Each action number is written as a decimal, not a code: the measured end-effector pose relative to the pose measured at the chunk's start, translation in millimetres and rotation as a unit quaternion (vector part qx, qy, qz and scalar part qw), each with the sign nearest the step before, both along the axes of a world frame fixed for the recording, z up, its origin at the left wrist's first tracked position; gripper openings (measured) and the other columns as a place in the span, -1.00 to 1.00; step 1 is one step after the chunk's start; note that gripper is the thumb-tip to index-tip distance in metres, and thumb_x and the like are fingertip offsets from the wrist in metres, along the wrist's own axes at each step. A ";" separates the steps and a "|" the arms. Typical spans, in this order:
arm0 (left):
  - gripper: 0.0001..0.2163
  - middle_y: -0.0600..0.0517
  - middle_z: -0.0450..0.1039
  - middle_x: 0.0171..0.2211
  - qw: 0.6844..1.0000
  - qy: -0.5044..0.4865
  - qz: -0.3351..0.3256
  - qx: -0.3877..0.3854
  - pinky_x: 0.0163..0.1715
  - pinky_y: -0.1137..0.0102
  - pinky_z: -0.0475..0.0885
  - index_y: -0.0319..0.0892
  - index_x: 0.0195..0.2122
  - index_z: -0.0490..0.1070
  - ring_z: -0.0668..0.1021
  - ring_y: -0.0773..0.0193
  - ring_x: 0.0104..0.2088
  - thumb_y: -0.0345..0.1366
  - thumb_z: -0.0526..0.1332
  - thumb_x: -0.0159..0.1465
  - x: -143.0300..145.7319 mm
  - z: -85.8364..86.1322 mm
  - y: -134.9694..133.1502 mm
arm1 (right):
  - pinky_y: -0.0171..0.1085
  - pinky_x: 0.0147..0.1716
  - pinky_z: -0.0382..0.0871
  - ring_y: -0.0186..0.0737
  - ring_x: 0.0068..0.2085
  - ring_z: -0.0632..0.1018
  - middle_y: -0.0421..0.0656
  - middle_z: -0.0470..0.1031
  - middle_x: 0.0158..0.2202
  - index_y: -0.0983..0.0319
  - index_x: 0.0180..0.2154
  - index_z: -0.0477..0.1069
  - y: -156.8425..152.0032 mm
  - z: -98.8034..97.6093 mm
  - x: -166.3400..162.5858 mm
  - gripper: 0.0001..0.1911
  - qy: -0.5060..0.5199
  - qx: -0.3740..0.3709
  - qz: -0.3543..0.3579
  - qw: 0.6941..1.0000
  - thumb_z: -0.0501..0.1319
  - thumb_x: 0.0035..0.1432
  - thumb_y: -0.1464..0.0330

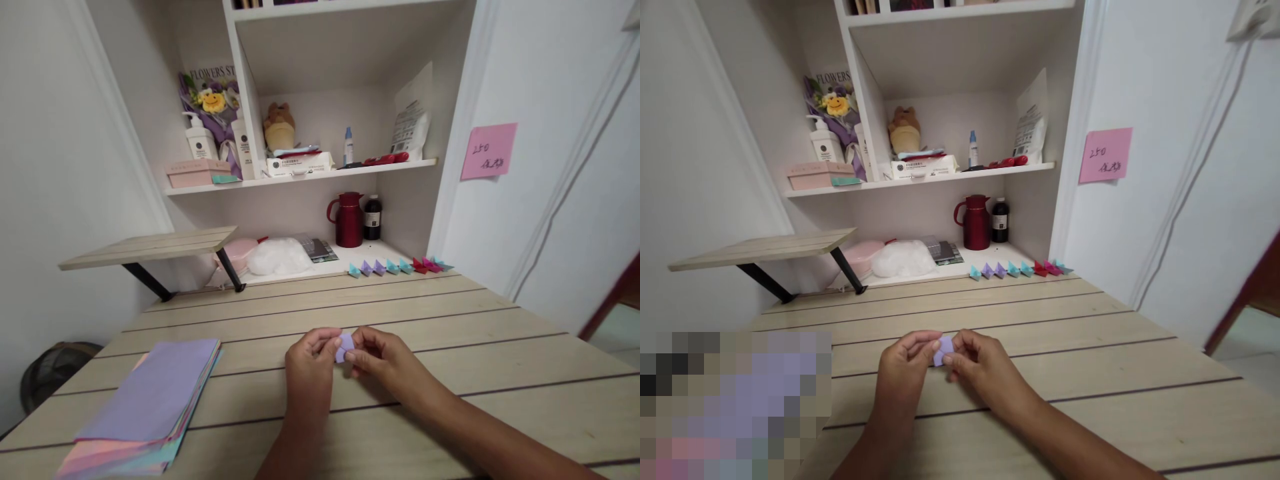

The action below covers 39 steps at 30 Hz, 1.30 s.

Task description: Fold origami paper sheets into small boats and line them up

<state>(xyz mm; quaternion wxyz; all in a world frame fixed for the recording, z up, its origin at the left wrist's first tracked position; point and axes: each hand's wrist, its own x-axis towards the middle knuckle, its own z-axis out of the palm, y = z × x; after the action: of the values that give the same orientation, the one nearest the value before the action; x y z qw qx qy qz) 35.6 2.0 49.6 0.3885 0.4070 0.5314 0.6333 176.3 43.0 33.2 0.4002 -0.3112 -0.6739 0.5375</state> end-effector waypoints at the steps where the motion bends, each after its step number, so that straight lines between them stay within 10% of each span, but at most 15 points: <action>1: -0.87 -0.05 0.62 -0.44 1.000 0.005 -0.001 0.000 -0.41 0.45 0.42 -0.24 -0.39 0.59 0.59 0.22 -0.41 -0.38 0.31 0.01 0.5 -0.1 -0.1 | -0.33 -0.44 0.25 -0.33 -0.51 0.42 -0.29 0.36 -0.57 0.22 -0.51 0.26 0.2 -0.1 0.7 -0.71 -0.012 0.005 -0.013 1.000 0.27 0.08 0.21; 5: -0.86 -0.07 0.61 -0.45 1.000 -0.001 -0.011 -0.001 -0.43 0.45 0.42 -0.27 -0.36 0.58 0.58 0.23 -0.45 -0.37 0.32 0.02 0.5 -1.5 0.7 | -0.31 -0.44 0.27 -0.30 -0.56 0.46 -0.26 0.43 -0.65 0.24 -0.52 0.37 -1.3 1.6 0.6 -0.68 -0.039 0.009 -0.039 0.998 0.21 0.14 0.15; 10: -0.35 -0.09 0.59 -0.32 0.996 -0.082 0.006 0.045 -0.37 0.45 0.45 -0.20 0.13 0.33 0.58 0.25 -0.37 -0.30 0.43 -0.03 3.6 -9.9 5.8 | -0.30 -0.53 0.27 -0.32 -0.65 0.44 -0.20 0.51 -0.59 0.25 -0.53 0.39 -4.4 2.8 -9.5 -0.53 0.034 -0.069 -0.041 0.996 0.21 0.06 -0.03; 17: -0.68 -0.03 0.51 -0.56 0.993 -0.102 -0.058 -0.004 -0.43 0.44 0.37 -0.31 -0.43 0.56 0.49 0.30 -0.51 -0.12 0.44 -0.06 5.4 -16.5 5.1 | -0.28 -0.40 0.31 -0.25 -0.56 0.47 -0.23 0.43 -0.68 0.24 -0.49 0.44 -5.6 -2.5 -8.9 -0.55 -0.002 0.011 -0.043 0.999 0.15 0.18 0.01; 26: -0.67 0.04 0.41 -0.58 0.972 -0.225 -0.057 -0.026 -0.46 0.47 0.32 -0.30 -0.49 0.51 0.42 0.36 -0.52 -0.11 0.46 -0.07 1.9 -17.1 -2.4 | -0.27 -0.36 0.30 -0.24 -0.43 0.48 -0.16 0.49 -0.52 0.26 -0.47 0.43 -12.5 -3.6 -13.9 -0.57 0.024 -0.011 0.022 0.999 0.17 0.19 0.04; 33: -0.66 0.01 0.42 -0.57 0.963 -0.236 -0.131 -0.020 -0.41 0.43 0.37 -0.29 -0.47 0.50 0.49 0.29 -0.47 -0.05 0.40 0.02 0.5 -15.7 2.7 | -0.34 -0.51 0.28 -0.35 -0.57 0.44 -0.22 0.43 -0.60 0.25 -0.51 0.36 -11.4 -0.4 -16.0 -0.61 0.139 -0.184 0.059 0.971 0.27 0.08 0.06; 39: -0.50 -0.15 0.49 -0.12 0.966 -0.234 -0.112 0.019 -0.18 0.30 0.43 -0.17 -0.02 0.48 0.55 0.14 -0.19 0.05 0.29 0.12 -6.5 -8.0 1.2 | -0.37 -0.54 0.36 -0.39 -0.57 0.49 -0.21 0.49 -0.44 0.27 -0.51 0.32 -2.2 2.6 -4.0 -0.68 0.220 -0.290 0.112 0.925 0.32 0.08 0.20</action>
<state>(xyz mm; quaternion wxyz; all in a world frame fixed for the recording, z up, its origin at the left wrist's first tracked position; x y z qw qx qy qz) 29.1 3.2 41.6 0.5626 0.3115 0.3642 0.6736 172.3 40.7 35.8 0.3676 -0.2100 -0.4143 0.8057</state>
